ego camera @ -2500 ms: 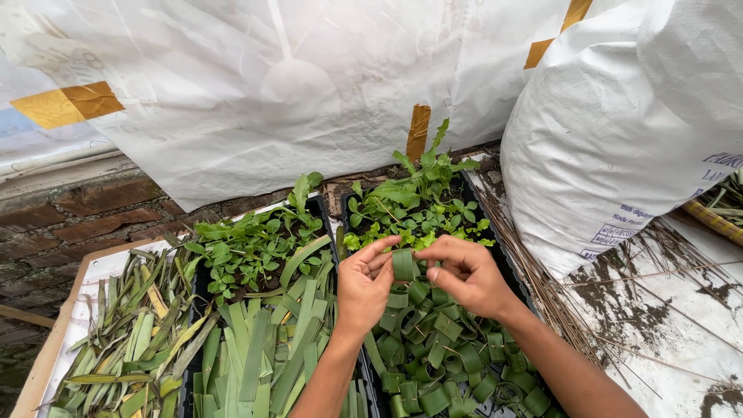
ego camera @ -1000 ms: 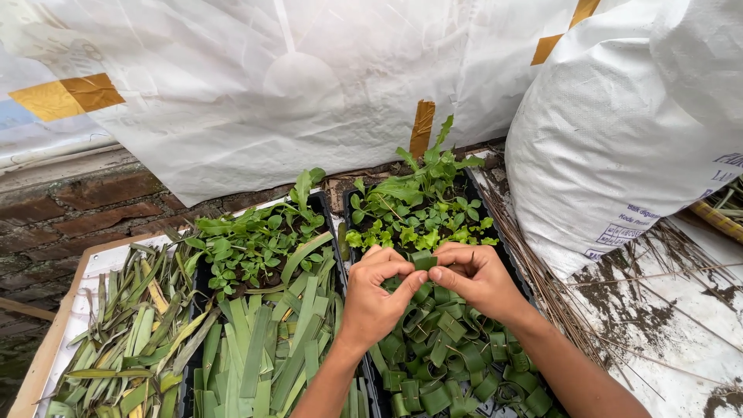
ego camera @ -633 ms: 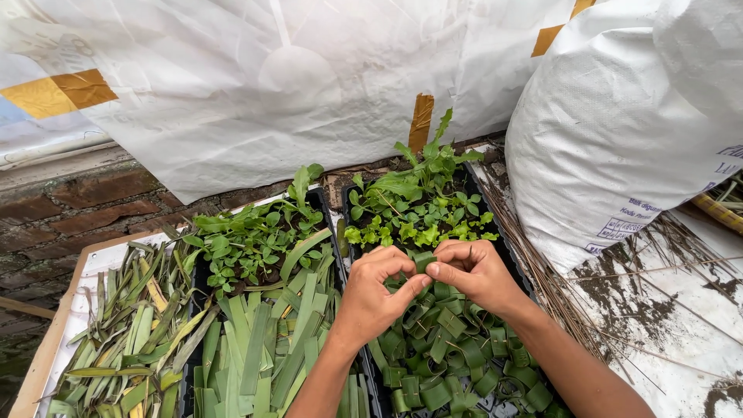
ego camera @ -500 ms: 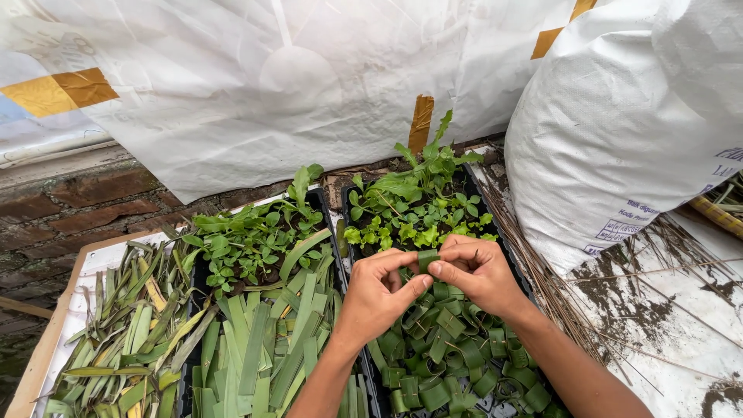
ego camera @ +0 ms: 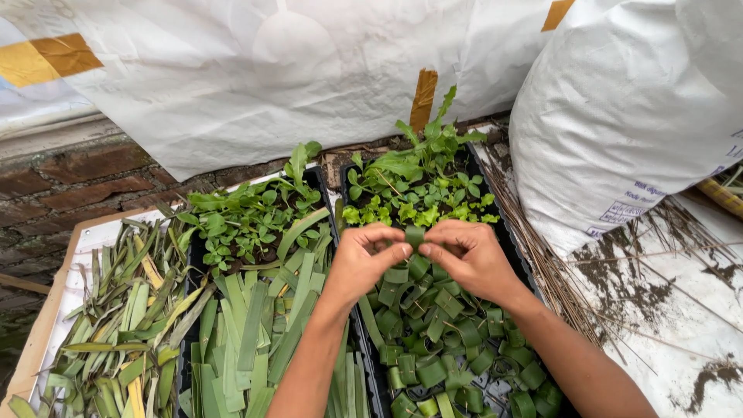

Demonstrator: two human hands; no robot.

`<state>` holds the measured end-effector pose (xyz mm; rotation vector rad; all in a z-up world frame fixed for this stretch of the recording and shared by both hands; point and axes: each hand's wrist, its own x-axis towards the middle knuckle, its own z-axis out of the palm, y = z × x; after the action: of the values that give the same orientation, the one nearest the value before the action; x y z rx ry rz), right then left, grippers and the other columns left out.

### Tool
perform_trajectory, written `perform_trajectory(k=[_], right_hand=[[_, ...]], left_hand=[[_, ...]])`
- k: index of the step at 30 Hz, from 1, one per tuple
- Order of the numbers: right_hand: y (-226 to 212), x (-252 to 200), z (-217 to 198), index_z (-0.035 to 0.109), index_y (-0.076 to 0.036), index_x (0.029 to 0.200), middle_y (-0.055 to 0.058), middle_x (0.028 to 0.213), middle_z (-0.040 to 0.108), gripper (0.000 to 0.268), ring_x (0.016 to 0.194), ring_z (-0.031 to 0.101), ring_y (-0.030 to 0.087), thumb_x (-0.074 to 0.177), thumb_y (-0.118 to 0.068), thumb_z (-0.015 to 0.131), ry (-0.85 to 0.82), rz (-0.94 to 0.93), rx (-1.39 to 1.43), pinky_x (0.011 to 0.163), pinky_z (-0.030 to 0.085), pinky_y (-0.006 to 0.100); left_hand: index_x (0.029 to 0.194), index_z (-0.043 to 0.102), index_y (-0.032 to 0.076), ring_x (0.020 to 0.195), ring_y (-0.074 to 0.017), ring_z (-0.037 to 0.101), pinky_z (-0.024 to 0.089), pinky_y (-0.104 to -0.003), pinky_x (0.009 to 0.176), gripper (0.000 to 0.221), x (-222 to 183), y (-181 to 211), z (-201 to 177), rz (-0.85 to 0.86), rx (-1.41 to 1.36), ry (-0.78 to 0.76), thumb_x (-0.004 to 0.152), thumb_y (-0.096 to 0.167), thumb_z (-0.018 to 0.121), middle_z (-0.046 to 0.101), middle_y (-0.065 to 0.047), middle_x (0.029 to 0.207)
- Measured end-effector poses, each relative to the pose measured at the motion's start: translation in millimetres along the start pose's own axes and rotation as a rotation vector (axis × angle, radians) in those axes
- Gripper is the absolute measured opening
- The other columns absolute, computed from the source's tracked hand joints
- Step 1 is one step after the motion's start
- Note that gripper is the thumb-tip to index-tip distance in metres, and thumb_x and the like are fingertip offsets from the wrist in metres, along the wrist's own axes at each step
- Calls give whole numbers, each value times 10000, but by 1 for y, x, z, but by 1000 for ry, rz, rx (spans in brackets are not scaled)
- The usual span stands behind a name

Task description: A person is seen folding small green leaves and threading them onto a thin wooden stick to prepare them for use as wrappers.

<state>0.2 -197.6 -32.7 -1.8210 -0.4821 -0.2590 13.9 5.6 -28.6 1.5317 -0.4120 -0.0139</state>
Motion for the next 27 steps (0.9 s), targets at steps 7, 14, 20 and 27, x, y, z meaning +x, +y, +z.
perform_trajectory(k=[7, 14, 20, 27], right_hand=[[12, 2, -10, 751, -7, 1084, 48, 693, 651, 195, 364, 335, 35, 889, -8, 750, 227, 61, 117, 355, 282, 211], [8, 6, -11, 724, -15, 929, 107, 650, 700, 51, 321, 315, 68, 880, -4, 730, -279, 27, 188, 312, 268, 244], [-11, 5, -15, 695, 11, 1050, 99, 796, 699, 167, 389, 299, 25, 897, -38, 739, -125, 100, 169, 350, 251, 215], [-16, 3, -9, 732, 31, 999, 103, 748, 692, 115, 383, 282, 53, 902, -29, 712, -233, 134, 85, 357, 246, 231]], left_hand=[[999, 739, 27, 630, -15, 594, 509, -176, 601, 140, 2, 10, -28, -100, -79, 82, 863, 52, 763, 712, 7, 730], [1232, 656, 18, 612, -62, 545, 481, -216, 600, 306, -2, 50, -52, 3, 189, 30, 926, 16, 659, 671, -50, 692], [1019, 784, 108, 616, -220, 588, 473, -355, 607, 194, -27, 95, -113, -277, 889, 111, 847, 162, 711, 670, -65, 635], [997, 848, 219, 901, -362, 771, 590, -463, 823, 182, -86, 48, -123, -672, 1330, -128, 867, 300, 750, 808, -91, 858]])
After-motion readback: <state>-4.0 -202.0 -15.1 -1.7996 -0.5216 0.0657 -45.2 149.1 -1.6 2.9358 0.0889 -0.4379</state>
